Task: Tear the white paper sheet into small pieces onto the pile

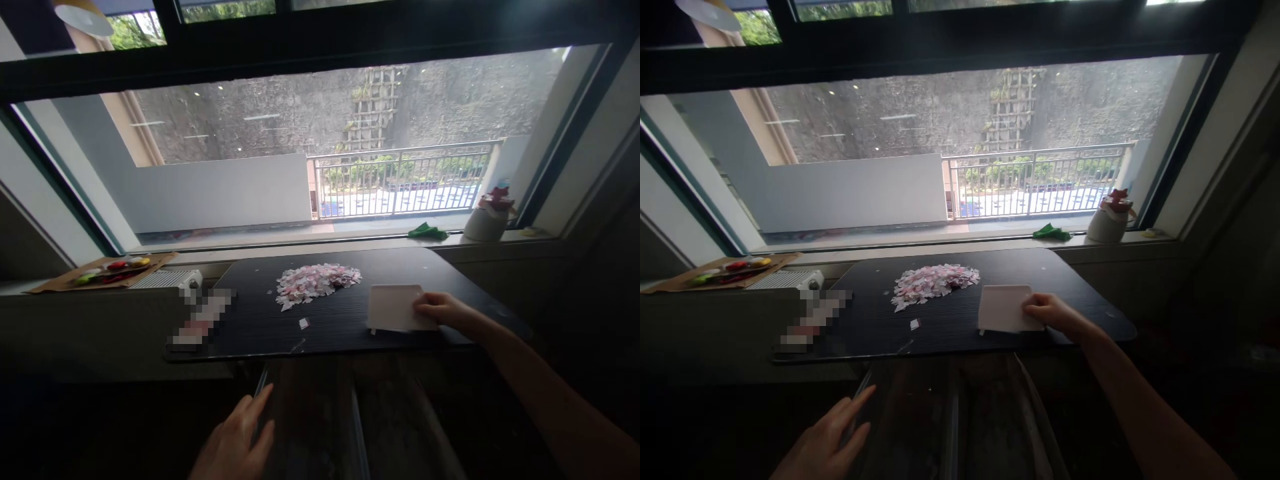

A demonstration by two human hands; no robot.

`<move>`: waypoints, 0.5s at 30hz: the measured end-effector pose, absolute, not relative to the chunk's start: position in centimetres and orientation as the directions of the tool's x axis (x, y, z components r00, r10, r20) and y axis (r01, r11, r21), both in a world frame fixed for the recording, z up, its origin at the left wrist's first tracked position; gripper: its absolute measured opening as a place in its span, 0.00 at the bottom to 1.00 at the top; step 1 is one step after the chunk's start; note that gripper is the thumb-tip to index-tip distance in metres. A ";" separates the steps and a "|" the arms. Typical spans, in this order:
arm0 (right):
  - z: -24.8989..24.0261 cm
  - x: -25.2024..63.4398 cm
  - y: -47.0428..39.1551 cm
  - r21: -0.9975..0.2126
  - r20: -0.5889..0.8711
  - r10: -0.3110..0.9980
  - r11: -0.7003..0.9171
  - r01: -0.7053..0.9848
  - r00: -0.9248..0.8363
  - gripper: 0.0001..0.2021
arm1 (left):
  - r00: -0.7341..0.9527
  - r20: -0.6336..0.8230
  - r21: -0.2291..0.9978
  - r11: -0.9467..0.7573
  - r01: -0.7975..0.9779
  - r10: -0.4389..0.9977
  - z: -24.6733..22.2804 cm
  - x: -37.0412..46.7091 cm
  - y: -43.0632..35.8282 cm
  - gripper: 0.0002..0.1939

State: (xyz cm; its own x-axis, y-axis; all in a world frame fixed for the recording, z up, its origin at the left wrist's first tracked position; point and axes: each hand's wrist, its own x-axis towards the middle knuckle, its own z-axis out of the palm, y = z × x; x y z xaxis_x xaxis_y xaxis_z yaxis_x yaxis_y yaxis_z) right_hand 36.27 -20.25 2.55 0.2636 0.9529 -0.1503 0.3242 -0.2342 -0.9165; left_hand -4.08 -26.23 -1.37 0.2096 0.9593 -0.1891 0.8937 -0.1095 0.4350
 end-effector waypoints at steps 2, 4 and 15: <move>2.2 36.7 -20.6 -0.923 -0.187 0.952 -0.255 0.288 0.242 0.08 | 0.218 -0.164 0.439 -0.127 0.890 0.962 -1.6 -4.3 -26.2 0.28; 2.3 37.0 -21.1 -0.926 -0.217 0.951 -0.272 0.263 0.221 0.10 | 0.217 -0.145 0.440 -0.134 0.888 0.965 -1.7 -4.4 -26.2 0.28; 4.8 36.0 -23.1 -0.937 -0.195 0.974 -0.220 0.272 0.116 0.16 | 0.234 -0.073 0.386 -0.189 0.903 0.969 -1.8 -4.5 -26.4 0.26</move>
State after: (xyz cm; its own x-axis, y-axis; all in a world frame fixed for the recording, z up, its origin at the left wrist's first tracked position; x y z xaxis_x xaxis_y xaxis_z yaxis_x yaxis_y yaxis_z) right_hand 36.02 -23.12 4.82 0.1163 0.9739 -0.1950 0.2716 -0.2200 -0.9369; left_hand -4.46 -26.41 -1.80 0.2343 0.9694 -0.0729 0.9029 -0.1892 0.3860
